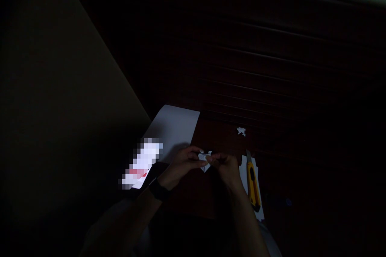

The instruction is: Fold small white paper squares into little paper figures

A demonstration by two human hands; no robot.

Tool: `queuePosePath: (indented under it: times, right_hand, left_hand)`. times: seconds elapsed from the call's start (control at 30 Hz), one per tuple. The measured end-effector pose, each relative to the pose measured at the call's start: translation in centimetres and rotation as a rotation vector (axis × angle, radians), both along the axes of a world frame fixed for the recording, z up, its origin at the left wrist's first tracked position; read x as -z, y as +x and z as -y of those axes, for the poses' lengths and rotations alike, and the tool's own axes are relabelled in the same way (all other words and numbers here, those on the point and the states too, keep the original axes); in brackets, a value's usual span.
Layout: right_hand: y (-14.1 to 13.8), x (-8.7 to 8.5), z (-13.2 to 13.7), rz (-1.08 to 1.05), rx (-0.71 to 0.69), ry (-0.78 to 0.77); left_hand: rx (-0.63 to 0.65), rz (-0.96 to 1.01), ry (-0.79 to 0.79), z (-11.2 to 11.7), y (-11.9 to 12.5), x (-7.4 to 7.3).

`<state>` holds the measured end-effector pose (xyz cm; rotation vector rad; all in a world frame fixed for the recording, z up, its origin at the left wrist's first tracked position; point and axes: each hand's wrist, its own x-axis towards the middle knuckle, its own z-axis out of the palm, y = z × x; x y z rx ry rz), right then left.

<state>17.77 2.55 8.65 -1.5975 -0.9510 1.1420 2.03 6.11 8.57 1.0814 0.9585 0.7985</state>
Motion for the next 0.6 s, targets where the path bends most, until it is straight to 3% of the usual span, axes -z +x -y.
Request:
queuePosePath:
  times: [0.37, 0.6]
  right_hand:
    - [0.41, -0.44, 0.15, 0.006, -0.251, 0.001]
    - [0.03, -0.36, -0.09, 0.118, -0.297, 0.002]
  left_hand:
    - [-0.080, 0.040, 0.005, -0.10, -0.03, 0.30]
    - [-0.102, 0.021, -0.014, -0.05, 0.13, 0.67]
